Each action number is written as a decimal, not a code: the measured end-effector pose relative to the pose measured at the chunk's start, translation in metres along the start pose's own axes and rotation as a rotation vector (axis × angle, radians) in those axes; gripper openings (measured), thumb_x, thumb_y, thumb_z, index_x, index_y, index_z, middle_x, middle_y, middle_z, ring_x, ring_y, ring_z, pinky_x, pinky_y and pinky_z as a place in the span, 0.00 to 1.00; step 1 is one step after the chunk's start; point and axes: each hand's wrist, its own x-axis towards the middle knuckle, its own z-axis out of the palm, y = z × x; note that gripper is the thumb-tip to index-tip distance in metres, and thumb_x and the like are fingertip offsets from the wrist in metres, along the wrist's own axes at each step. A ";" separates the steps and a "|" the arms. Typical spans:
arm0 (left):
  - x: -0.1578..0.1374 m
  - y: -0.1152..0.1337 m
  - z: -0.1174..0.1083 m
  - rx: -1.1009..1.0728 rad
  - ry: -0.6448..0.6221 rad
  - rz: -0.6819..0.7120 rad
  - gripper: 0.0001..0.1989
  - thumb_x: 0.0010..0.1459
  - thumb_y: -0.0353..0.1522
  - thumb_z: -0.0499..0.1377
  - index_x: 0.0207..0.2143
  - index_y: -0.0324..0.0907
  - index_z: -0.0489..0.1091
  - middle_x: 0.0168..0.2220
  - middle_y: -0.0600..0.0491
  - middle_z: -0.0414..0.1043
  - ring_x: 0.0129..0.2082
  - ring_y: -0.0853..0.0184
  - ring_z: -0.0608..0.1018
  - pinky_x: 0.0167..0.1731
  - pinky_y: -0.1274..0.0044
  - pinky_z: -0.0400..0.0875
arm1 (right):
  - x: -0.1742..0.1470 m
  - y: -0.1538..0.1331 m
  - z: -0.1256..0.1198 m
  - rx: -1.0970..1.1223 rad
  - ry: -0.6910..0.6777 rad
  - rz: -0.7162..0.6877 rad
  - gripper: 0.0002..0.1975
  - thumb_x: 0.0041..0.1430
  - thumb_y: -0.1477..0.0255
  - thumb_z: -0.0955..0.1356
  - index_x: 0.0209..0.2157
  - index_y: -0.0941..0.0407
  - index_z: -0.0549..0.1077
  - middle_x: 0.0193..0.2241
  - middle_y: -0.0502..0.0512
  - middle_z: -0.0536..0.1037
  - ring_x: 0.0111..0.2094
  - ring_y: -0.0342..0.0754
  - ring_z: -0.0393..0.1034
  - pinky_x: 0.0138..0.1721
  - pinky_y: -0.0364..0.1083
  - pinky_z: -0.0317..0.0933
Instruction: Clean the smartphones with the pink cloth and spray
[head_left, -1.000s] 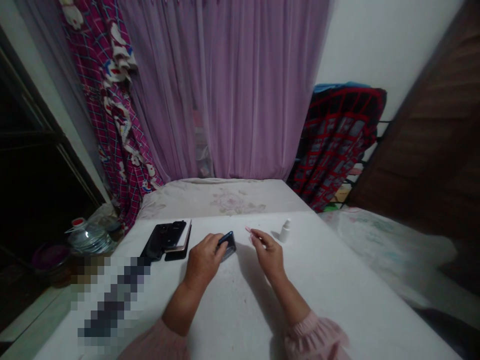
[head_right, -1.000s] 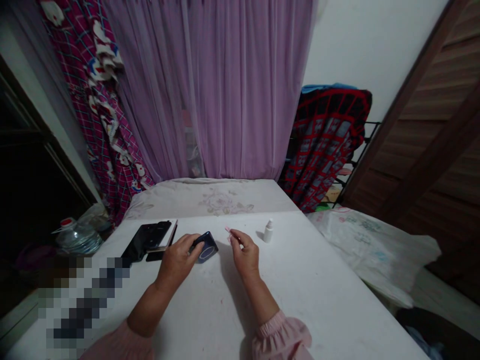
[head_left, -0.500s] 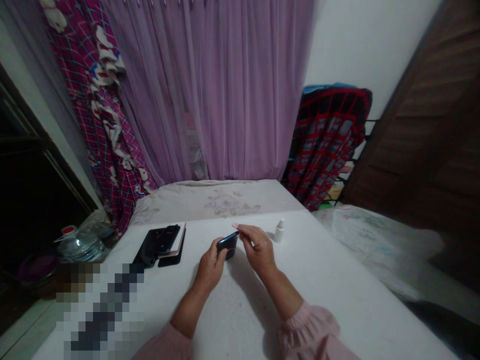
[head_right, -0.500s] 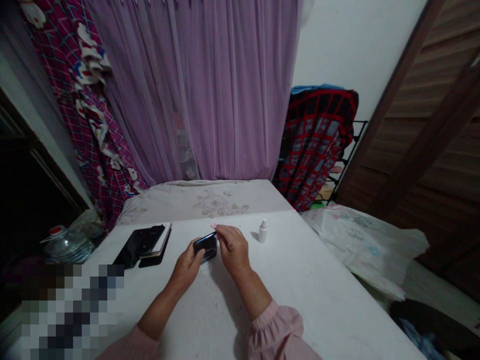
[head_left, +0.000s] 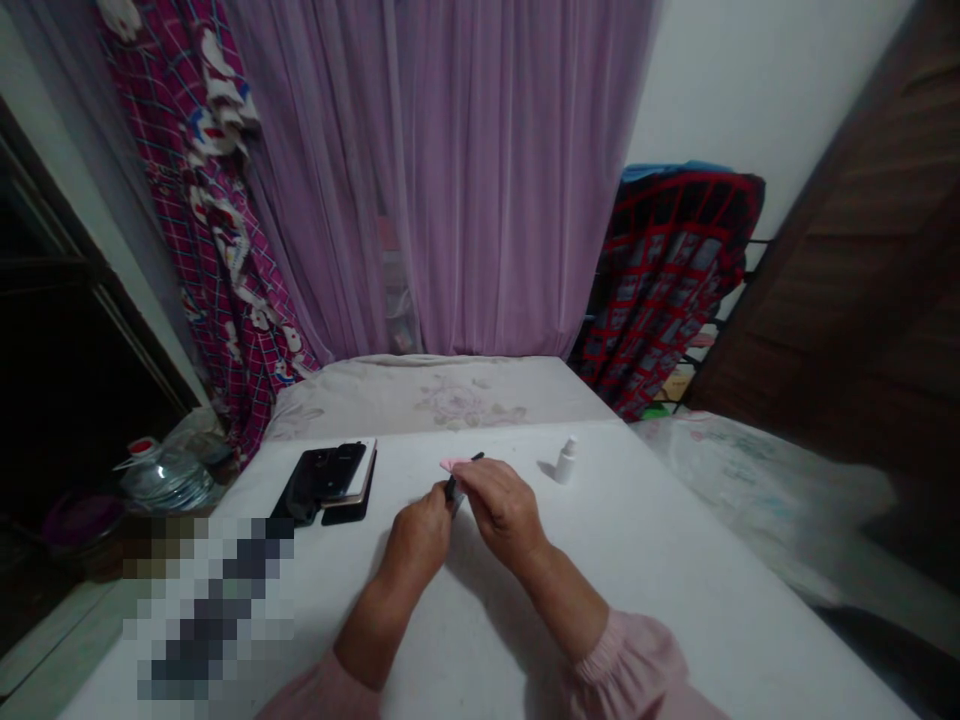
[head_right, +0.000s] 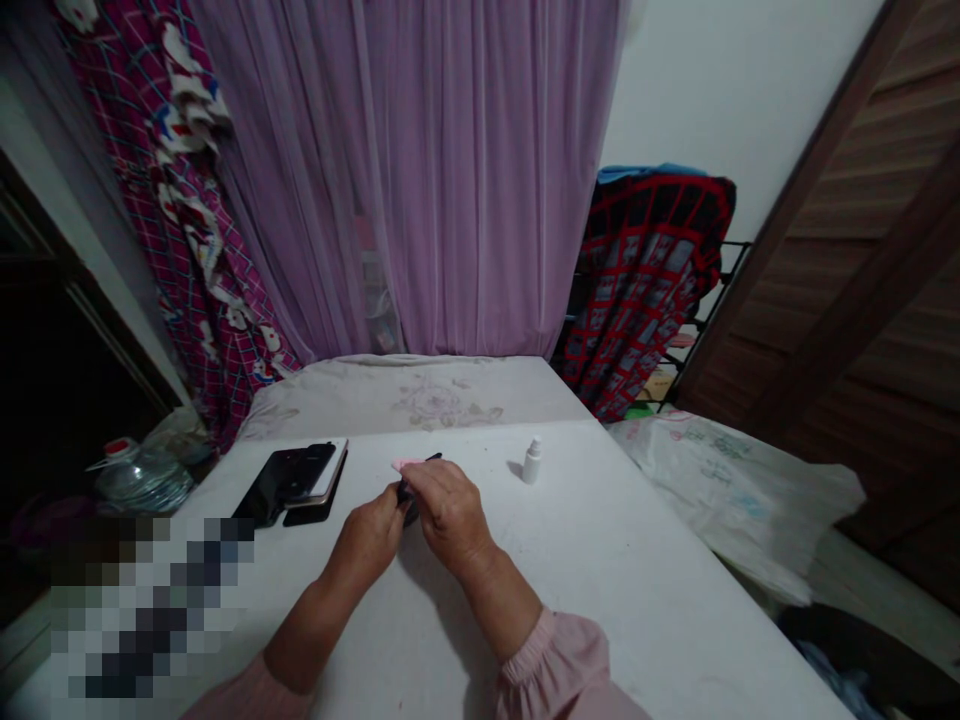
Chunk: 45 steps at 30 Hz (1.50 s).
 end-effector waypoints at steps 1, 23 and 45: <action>0.000 0.001 -0.001 0.002 -0.007 0.000 0.11 0.66 0.28 0.47 0.48 0.40 0.64 0.38 0.46 0.78 0.39 0.60 0.81 0.36 0.75 0.69 | 0.000 0.002 -0.001 -0.004 -0.002 0.007 0.19 0.64 0.79 0.61 0.54 0.51 0.69 0.44 0.55 0.80 0.45 0.47 0.74 0.46 0.49 0.69; 0.012 0.013 -0.002 0.064 -0.020 0.018 0.11 0.66 0.30 0.50 0.47 0.41 0.67 0.36 0.47 0.78 0.36 0.60 0.81 0.34 0.76 0.68 | -0.012 0.048 -0.013 -0.073 0.031 0.142 0.18 0.63 0.76 0.63 0.53 0.51 0.69 0.38 0.55 0.81 0.39 0.48 0.75 0.41 0.49 0.69; 0.015 0.007 0.062 -0.492 0.449 0.090 0.15 0.64 0.31 0.54 0.52 0.46 0.72 0.49 0.53 0.77 0.47 0.64 0.79 0.51 0.74 0.72 | -0.023 0.045 -0.017 -0.035 0.107 0.234 0.14 0.62 0.77 0.65 0.47 0.52 0.74 0.38 0.57 0.81 0.39 0.48 0.75 0.42 0.49 0.70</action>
